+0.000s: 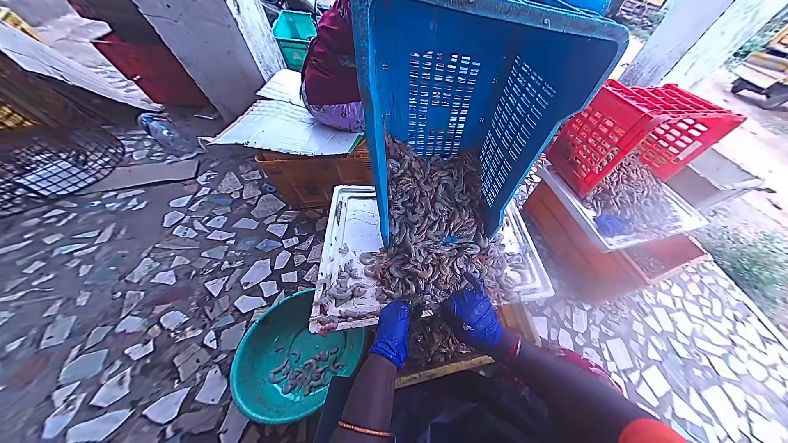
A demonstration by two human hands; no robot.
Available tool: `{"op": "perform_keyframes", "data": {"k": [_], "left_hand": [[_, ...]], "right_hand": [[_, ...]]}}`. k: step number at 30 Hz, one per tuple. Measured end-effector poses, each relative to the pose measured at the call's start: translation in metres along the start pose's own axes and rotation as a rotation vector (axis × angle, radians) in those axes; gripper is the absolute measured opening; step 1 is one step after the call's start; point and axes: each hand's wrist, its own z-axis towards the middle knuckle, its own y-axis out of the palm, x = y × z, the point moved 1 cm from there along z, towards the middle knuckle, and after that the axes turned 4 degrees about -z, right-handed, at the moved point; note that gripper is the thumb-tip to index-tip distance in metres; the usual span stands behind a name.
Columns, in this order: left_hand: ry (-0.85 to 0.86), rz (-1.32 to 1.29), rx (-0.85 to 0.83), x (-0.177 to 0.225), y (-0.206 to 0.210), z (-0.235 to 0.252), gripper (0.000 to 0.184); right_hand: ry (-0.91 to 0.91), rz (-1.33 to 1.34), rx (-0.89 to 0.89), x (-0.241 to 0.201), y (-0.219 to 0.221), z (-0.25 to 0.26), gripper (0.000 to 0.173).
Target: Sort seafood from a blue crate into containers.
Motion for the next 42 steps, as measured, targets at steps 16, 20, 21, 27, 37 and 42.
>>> {"op": "perform_keyframes", "data": {"k": [16, 20, 21, 27, 37, 42], "left_hand": [[0.002, 1.242, 0.001, 0.01, -0.019, 0.026, 0.068], [0.192, 0.987, -0.133, 0.005, 0.008, 0.037, 0.083], [0.207, 0.863, -0.162, 0.002, 0.012, 0.039, 0.08], [0.399, 1.062, -0.093, 0.0, 0.035, 0.03, 0.085], [0.885, 1.18, 0.123, -0.018, 0.052, 0.013, 0.073], [0.543, 0.852, -0.019, -0.01, 0.043, 0.01, 0.055]], "right_hand": [[0.189, -0.038, -0.689, -0.012, 0.041, 0.053, 0.043], [0.345, 0.092, -0.67, -0.005, 0.015, 0.045, 0.036], [0.387, 0.154, -0.726, -0.004, 0.006, 0.046, 0.037], [0.527, 0.401, -0.908, 0.018, -0.022, 0.048, 0.039], [0.608, 0.629, -0.979, 0.037, -0.045, 0.033, 0.043], [0.341, 0.362, -0.701, 0.037, -0.025, 0.019, 0.031]]}}
